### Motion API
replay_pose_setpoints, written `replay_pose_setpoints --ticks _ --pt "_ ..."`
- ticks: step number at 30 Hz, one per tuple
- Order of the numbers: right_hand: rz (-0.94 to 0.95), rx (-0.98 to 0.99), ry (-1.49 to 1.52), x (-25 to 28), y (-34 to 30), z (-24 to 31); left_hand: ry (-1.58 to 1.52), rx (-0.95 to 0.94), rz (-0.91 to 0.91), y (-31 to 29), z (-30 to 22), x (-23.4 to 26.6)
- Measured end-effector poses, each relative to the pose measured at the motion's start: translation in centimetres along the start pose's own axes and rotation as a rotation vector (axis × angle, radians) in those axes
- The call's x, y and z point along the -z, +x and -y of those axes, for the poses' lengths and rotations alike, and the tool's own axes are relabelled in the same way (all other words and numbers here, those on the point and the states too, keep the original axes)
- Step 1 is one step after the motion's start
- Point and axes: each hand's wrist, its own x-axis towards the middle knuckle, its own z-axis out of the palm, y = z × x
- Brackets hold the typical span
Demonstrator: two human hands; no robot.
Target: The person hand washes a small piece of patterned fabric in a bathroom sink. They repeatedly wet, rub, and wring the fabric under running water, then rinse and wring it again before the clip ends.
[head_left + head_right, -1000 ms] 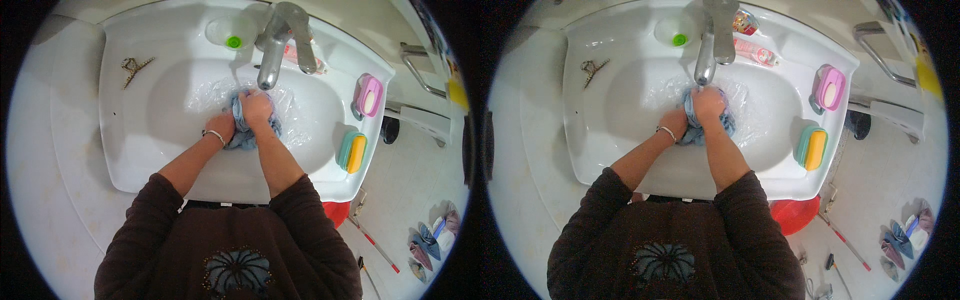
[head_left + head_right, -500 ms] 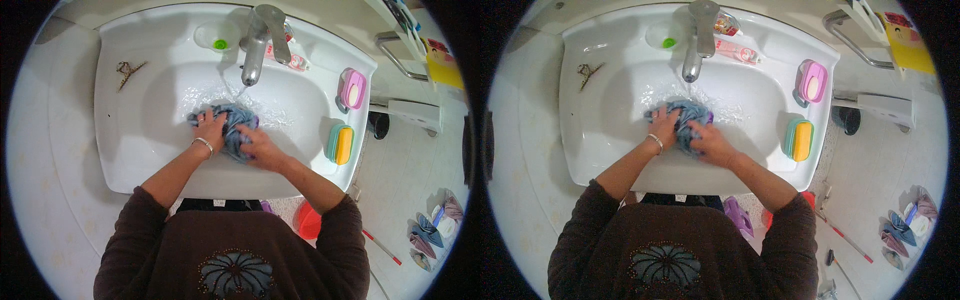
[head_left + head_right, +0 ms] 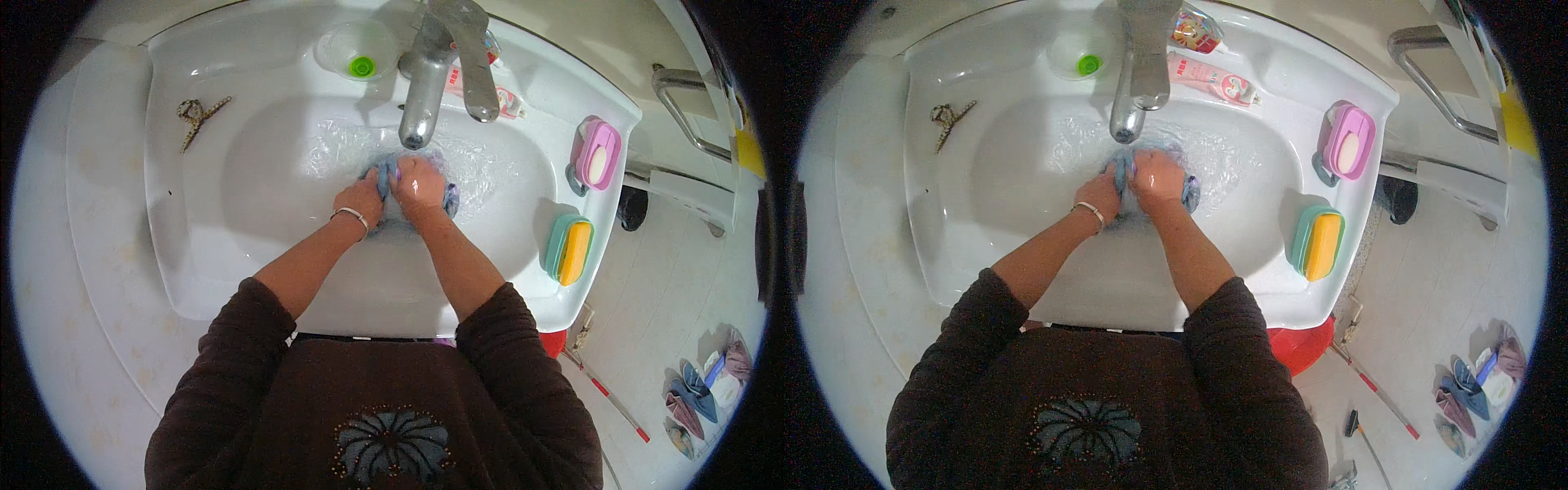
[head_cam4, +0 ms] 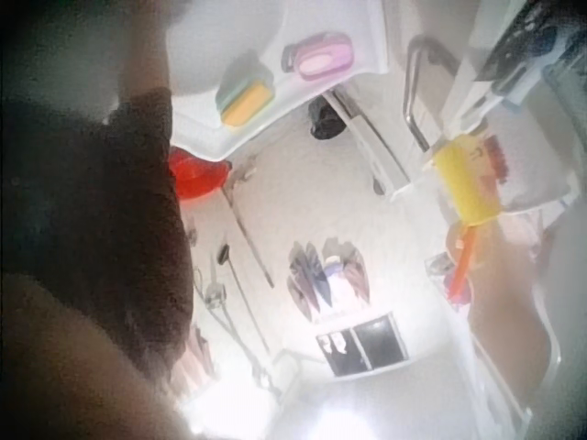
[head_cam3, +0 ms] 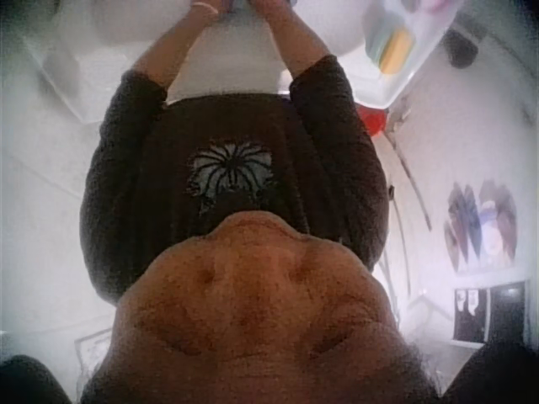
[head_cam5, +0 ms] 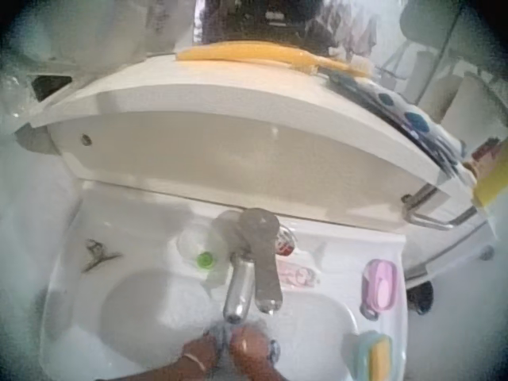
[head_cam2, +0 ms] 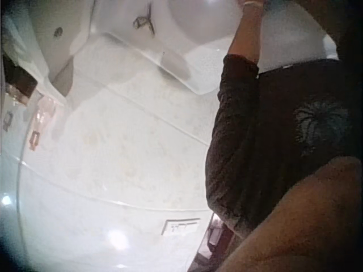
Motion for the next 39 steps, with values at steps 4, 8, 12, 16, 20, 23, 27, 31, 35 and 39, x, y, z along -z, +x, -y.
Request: replay_pose_setpoints --ticks 4,8,12,16,20,23,27,31,35,39 --pt "0.188 -0.356 0.057 2.9 2.7 3.4 -0.029 -0.015 0.034 1.0 0.5 -0.6" --pt "0.282 -0.437 1.124 -1.7 5.3 -2.1 -0.73 0.171 0.116 1.1 3.7 -3.9" --pt "0.087 -0.53 1.557 7.9 -1.4 0.1 -0.451 0.153 0.005 -4.6 5.0 1.0" --pt "-0.216 -0.501 1.013 1.9 -5.2 -8.1 0.089 -0.207 -0.474 -7.0 2.3 5.5" --pt "0.409 -0.695 1.18 0.3 -5.6 -1.1 -0.153 -0.283 -0.415 -4.1 1.5 4.1" --pt "0.126 -0.666 1.655 -0.7 -5.8 1.9 -0.077 -0.114 -0.269 -2.0 0.0 3.9" --pt "-0.006 -0.584 1.794 4.9 -6.3 2.2 -0.476 0.04 -0.063 -1.7 3.4 1.7" --pt "-0.201 -0.411 1.702 9.5 -5.5 -2.0 -0.083 -0.221 -0.601 -8.6 0.1 3.5" --pt "-0.297 -0.574 1.351 7.0 -6.1 -2.5 -0.476 -0.404 -0.614 -9.5 1.2 5.2" --pt "0.19 -0.922 1.347 2.0 -8.7 -1.5 -1.018 0.054 -0.414 -10.7 0.6 7.3"
